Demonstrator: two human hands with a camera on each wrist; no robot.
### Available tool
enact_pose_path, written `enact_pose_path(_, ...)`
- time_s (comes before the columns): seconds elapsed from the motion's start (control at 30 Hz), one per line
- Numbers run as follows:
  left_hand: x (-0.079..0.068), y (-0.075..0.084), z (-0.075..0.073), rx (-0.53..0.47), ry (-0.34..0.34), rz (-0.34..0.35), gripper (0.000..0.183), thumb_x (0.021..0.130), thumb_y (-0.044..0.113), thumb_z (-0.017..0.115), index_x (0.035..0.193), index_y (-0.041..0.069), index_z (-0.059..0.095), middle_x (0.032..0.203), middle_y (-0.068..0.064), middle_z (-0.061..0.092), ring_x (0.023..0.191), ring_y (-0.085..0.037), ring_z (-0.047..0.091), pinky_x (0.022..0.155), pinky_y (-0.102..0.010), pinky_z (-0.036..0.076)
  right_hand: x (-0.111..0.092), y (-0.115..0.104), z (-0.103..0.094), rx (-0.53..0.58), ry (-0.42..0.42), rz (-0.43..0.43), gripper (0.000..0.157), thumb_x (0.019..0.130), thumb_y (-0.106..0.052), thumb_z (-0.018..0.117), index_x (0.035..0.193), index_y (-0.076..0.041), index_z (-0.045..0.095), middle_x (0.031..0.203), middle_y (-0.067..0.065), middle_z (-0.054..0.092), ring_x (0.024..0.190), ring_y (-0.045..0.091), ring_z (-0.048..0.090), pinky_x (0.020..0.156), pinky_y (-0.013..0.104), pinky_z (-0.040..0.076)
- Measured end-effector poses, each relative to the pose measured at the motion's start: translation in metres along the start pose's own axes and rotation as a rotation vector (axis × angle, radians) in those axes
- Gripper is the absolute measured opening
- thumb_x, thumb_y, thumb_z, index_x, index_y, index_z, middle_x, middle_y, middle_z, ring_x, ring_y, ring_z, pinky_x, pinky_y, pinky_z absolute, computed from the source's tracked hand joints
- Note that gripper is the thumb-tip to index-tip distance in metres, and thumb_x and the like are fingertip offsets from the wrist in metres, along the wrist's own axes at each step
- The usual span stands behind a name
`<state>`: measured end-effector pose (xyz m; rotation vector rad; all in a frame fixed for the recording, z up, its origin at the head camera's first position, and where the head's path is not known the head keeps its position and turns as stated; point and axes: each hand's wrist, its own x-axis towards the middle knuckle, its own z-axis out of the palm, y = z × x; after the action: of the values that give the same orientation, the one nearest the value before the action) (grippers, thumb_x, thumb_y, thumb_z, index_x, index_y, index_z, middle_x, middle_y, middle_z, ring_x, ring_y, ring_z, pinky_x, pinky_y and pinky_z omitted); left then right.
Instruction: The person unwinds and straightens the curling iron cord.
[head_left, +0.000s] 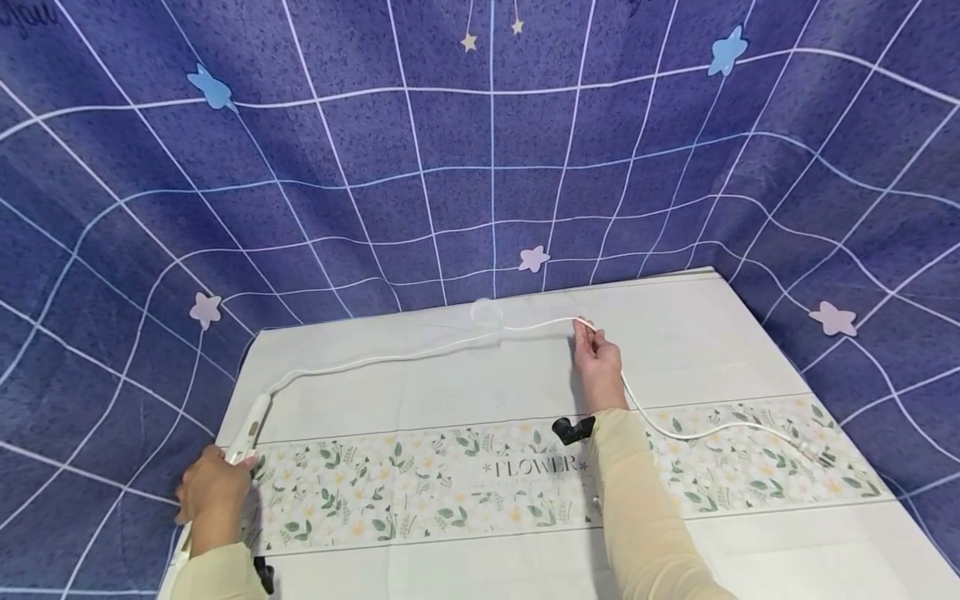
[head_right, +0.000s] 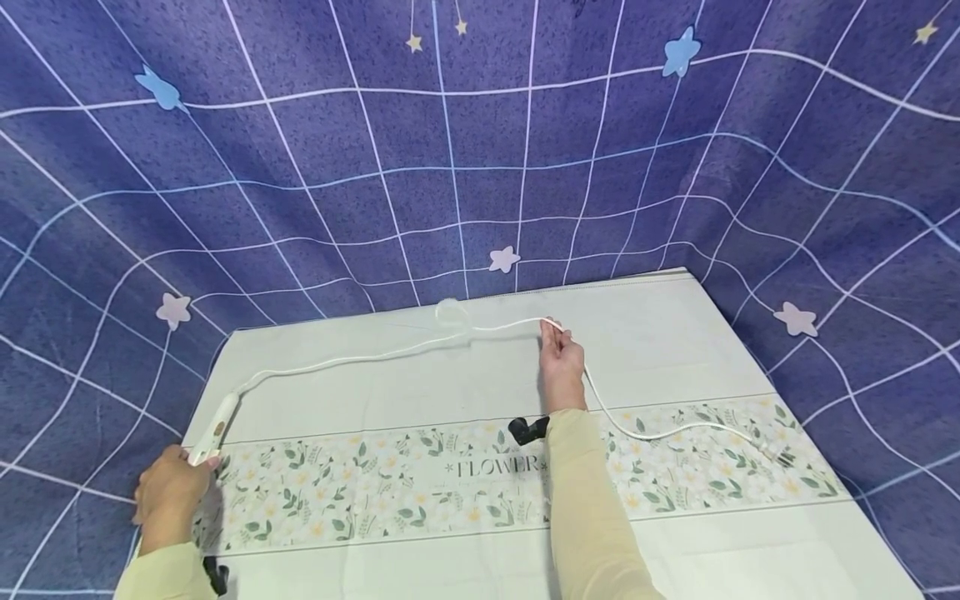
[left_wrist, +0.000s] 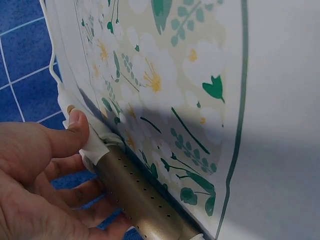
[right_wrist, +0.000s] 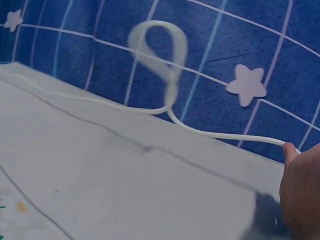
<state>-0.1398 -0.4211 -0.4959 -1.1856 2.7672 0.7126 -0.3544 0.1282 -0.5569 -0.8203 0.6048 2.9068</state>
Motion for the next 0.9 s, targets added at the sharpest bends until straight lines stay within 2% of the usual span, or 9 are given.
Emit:
enact_pose_path(0.1, 0.000, 0.000, -0.001, 0.002, -0.001, 0.002, 0.061, 0.093, 0.031, 0.059, 0.134, -0.008, 0.034, 0.127, -0.046, 0.034, 0.121, -0.066, 0.027, 0.095, -0.078, 0.019, -0.031, 0.006, 0.018, 0.026, 0.034, -0.026, 0.039, 0.104, -0.004, 0.030, 0.139, -0.019, 0.039, 0.146, 0.006, 0.041, 0.133, 0.021, 0.043, 0.109, 0.039, 0.034)
enact_pose_path(0.23, 0.000, 0.001, -0.002, 0.007, -0.010, 0.007, 0.061, 0.093, 0.031, 0.059, 0.134, -0.007, 0.034, 0.128, -0.045, 0.034, 0.120, -0.066, 0.027, 0.094, -0.078, 0.021, -0.037, -0.004, 0.023, 0.056, 0.006, -0.016, 0.045, 0.105, -0.006, 0.028, 0.144, -0.026, 0.035, 0.150, 0.002, 0.037, 0.134, 0.017, 0.040, 0.110, 0.037, 0.032)
enact_pose_path(0.3, -0.001, 0.001, -0.002, 0.008, -0.016, 0.010, 0.061, 0.093, 0.031, 0.059, 0.133, -0.007, 0.034, 0.128, -0.045, 0.034, 0.120, -0.066, 0.028, 0.093, -0.078, 0.022, -0.027, -0.012, 0.022, 0.077, -0.005, -0.028, 0.044, 0.105, -0.006, 0.028, 0.144, -0.024, 0.035, 0.149, 0.004, 0.038, 0.134, 0.018, 0.040, 0.110, 0.036, 0.032)
enact_pose_path(0.33, -0.001, 0.001, -0.002, 0.008, -0.018, 0.012, 0.061, 0.093, 0.031, 0.059, 0.133, -0.007, 0.034, 0.127, -0.045, 0.034, 0.119, -0.066, 0.028, 0.092, -0.078, 0.022, -0.010, -0.024, 0.015, 0.086, -0.050, -0.010, 0.043, 0.102, 0.001, 0.032, 0.140, -0.019, 0.038, 0.145, 0.010, 0.042, 0.132, 0.024, 0.044, 0.108, 0.041, 0.035)
enact_pose_path(0.47, -0.001, 0.001, -0.003, 0.004, -0.021, 0.018, 0.062, 0.093, 0.032, 0.058, 0.134, -0.007, 0.033, 0.128, -0.045, 0.033, 0.120, -0.066, 0.027, 0.092, -0.079, 0.021, -0.011, -0.032, 0.024, 0.136, -0.029, -0.038, 0.039, 0.101, 0.002, 0.033, 0.135, -0.016, 0.042, 0.139, 0.012, 0.047, 0.129, 0.025, 0.047, 0.108, 0.041, 0.035)
enact_pose_path(0.57, -0.001, 0.002, -0.003, 0.005, -0.022, 0.018, 0.062, 0.093, 0.032, 0.058, 0.135, -0.007, 0.032, 0.128, -0.045, 0.032, 0.121, -0.067, 0.026, 0.092, -0.080, 0.019, 0.002, -0.047, 0.025, 0.155, -0.042, -0.051, 0.036, 0.100, 0.003, 0.037, 0.130, -0.017, 0.045, 0.134, 0.014, 0.052, 0.125, 0.028, 0.051, 0.106, 0.045, 0.037)
enact_pose_path(0.73, -0.001, 0.004, -0.003, 0.009, -0.020, 0.007, 0.062, 0.093, 0.031, 0.058, 0.135, -0.007, 0.032, 0.129, -0.045, 0.032, 0.121, -0.066, 0.026, 0.094, -0.079, 0.019, 0.082, -0.112, 0.004, 0.171, -0.163, -0.027, 0.033, 0.097, 0.007, 0.040, 0.123, -0.013, 0.044, 0.129, 0.023, 0.053, 0.121, 0.039, 0.052, 0.100, 0.057, 0.039)
enact_pose_path(0.8, -0.002, 0.004, -0.002, 0.008, -0.017, 0.000, 0.062, 0.093, 0.031, 0.058, 0.136, -0.007, 0.032, 0.129, -0.045, 0.032, 0.122, -0.066, 0.026, 0.095, -0.078, 0.019, 0.084, -0.123, 0.008, 0.186, -0.156, -0.018, 0.034, 0.098, 0.005, 0.040, 0.124, -0.016, 0.044, 0.131, 0.020, 0.053, 0.123, 0.036, 0.051, 0.103, 0.054, 0.038)
enact_pose_path(0.9, -0.002, 0.003, -0.001, 0.004, -0.013, -0.005, 0.063, 0.093, 0.031, 0.058, 0.135, -0.007, 0.031, 0.129, -0.044, 0.032, 0.122, -0.065, 0.026, 0.095, -0.078, 0.019, 0.067, -0.127, 0.016, 0.191, -0.177, -0.025, 0.034, 0.097, 0.008, 0.041, 0.120, -0.016, 0.046, 0.125, 0.021, 0.055, 0.118, 0.036, 0.055, 0.100, 0.055, 0.041)
